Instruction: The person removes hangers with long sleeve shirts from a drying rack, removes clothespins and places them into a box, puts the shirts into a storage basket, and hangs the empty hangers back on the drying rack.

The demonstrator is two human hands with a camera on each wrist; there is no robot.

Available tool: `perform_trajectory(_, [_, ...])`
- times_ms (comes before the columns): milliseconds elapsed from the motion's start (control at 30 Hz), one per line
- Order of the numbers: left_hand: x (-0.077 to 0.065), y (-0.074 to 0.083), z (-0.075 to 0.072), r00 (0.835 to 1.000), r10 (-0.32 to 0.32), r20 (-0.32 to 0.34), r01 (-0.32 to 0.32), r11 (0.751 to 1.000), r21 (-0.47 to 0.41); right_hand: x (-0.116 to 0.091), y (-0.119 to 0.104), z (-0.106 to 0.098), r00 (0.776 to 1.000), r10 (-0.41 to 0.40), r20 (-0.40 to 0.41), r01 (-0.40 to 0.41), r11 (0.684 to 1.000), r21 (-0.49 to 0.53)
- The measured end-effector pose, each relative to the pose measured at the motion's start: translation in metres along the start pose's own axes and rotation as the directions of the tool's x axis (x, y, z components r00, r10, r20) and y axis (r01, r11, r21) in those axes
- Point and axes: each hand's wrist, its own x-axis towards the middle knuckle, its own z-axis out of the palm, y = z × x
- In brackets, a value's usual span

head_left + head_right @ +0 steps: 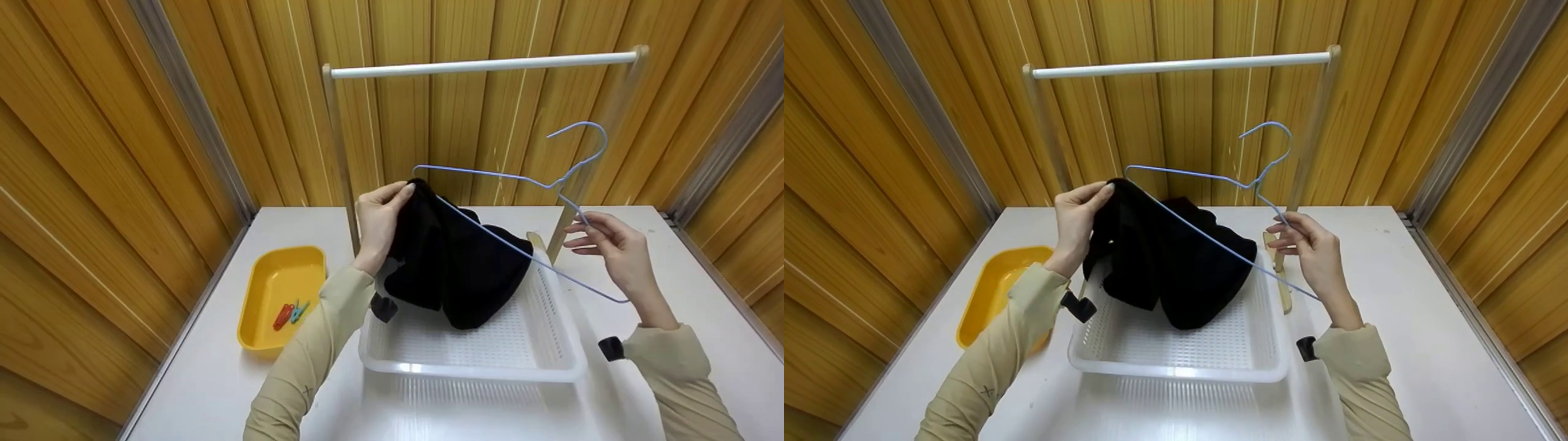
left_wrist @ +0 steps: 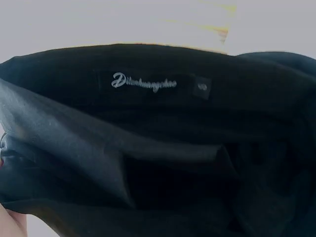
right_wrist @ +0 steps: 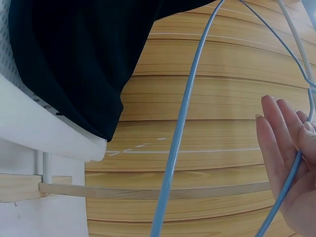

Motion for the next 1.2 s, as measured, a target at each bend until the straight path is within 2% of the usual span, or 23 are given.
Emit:
perform_trajectory(100, [-0.009,-0.003,0.016,0.998,0.023,0.062,-0.023,1.0,-0.001,-0.002,0.007,-0.001,0.999,0.018,-0.028,-0.019,1.0,-0.007])
perform_trajectory(233, [-0.026,-0.001,0.035,0.99,0.034,0.137,-0.035,0.999,0.006,-0.003,0.009,-0.002,1.0,0.024,-0.02,-0.025,0.999,-0.024])
perform_trajectory(367, [-0.038,-0.001,0.049,0.976,0.054,0.209,-0.056,0.998,0.004,-0.004,0.009,-0.002,0.998,0.042,-0.037,-0.043,0.999,-0.029])
perform_trajectory(533, [-0.051,-0.012,0.06,0.954,0.064,0.292,-0.08,0.996,0.043,-0.003,0.005,-0.002,1.0,0.025,-0.007,-0.025,1.0,-0.001])
perform_trajectory(700, [-0.061,-0.023,0.066,0.928,0.036,0.372,-0.073,0.994,0.087,-0.004,-0.005,0.001,0.999,-0.01,0.039,0.01,1.0,0.012])
perform_trajectory(800, [-0.062,-0.029,0.069,0.913,0.014,0.408,-0.067,0.991,0.114,-0.004,-0.01,0.003,0.999,-0.012,0.04,0.012,1.0,0.005])
perform_trajectory(933, [-0.062,-0.041,0.068,0.882,-0.033,0.47,-0.075,0.975,0.208,-0.004,-0.012,0.004,0.999,-0.014,0.034,0.014,1.0,-0.009])
perform_trajectory(1067, [-0.065,-0.053,0.065,0.836,-0.084,0.542,-0.097,0.95,0.297,-0.005,-0.011,0.006,0.999,-0.016,0.031,0.016,1.0,-0.006])
perform_trajectory(1200, [-0.068,-0.059,0.062,0.797,-0.09,0.598,-0.147,0.931,0.335,-0.006,-0.01,0.007,1.0,-0.005,0.03,0.006,1.0,-0.02])
